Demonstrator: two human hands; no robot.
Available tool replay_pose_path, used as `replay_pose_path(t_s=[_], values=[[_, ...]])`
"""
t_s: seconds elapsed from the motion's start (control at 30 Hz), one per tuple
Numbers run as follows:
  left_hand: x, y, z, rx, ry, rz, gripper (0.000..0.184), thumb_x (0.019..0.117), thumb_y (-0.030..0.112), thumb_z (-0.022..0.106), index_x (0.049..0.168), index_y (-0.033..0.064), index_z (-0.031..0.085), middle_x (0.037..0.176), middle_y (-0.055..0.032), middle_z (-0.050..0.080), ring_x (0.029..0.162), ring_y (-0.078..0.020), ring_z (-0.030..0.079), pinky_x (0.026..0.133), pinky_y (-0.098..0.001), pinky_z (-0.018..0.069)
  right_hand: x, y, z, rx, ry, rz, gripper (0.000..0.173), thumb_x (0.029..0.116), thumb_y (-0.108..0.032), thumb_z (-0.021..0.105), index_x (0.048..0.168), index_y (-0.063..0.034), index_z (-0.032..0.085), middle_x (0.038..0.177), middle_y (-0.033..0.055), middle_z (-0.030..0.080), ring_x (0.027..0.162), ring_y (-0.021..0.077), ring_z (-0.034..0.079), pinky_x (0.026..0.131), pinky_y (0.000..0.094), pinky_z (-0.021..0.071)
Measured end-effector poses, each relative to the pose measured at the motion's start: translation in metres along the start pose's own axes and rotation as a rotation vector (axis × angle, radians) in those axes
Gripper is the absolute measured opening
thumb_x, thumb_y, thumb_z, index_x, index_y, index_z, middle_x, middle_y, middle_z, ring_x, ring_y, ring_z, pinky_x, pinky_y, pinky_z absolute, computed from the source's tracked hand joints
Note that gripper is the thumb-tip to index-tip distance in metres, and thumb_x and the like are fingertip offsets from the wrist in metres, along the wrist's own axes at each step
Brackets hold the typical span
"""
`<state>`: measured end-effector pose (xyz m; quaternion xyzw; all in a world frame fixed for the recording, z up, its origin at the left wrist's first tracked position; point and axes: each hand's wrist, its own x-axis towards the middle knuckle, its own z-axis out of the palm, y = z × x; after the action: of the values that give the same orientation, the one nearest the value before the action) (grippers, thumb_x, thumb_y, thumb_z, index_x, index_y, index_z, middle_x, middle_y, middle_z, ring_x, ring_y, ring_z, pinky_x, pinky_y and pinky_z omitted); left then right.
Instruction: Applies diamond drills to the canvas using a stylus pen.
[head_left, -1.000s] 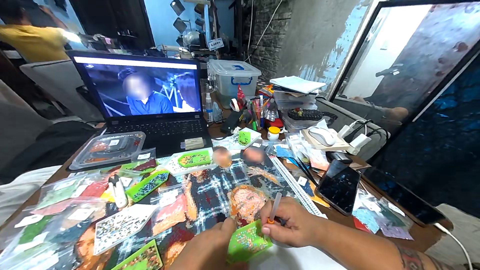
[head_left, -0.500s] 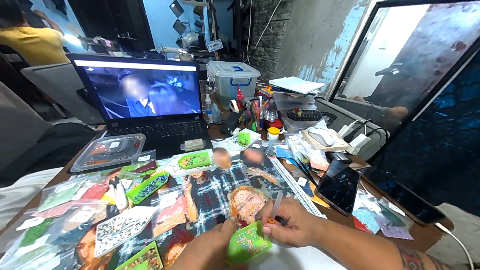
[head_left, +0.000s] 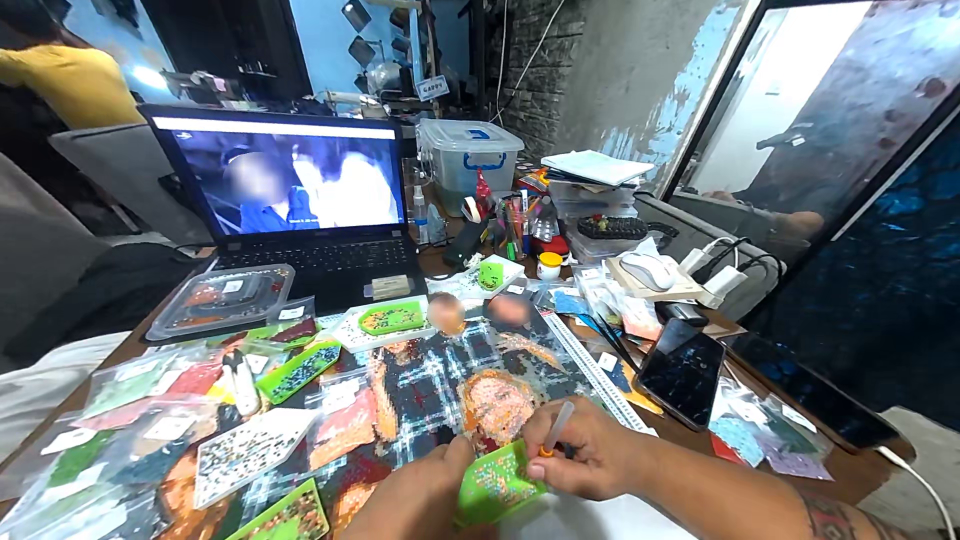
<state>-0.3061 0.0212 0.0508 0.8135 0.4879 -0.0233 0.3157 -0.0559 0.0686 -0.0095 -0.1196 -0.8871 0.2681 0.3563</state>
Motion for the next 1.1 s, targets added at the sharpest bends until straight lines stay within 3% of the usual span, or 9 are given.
replay_pose_path(t_s=[1.1], values=[[-0.0016,0.0017,-0.0004,-0.013,0.0,-0.004,0.056,0.0947,0.035,0.074,0.131,-0.0032,0.056,0.116,-0.0254,0.065,0.104,-0.042,0.068,0.089,-0.0584,0.0543,0.0004,-0.0007,-0.0006,-0.033,-0.01,-0.015,0.026,0.1059,-0.022,0.054,0.095,0.0009,0.06,0.074,0.0101,0.057,0.066,0.0095,0.053,0.063,0.0175,0.0443]])
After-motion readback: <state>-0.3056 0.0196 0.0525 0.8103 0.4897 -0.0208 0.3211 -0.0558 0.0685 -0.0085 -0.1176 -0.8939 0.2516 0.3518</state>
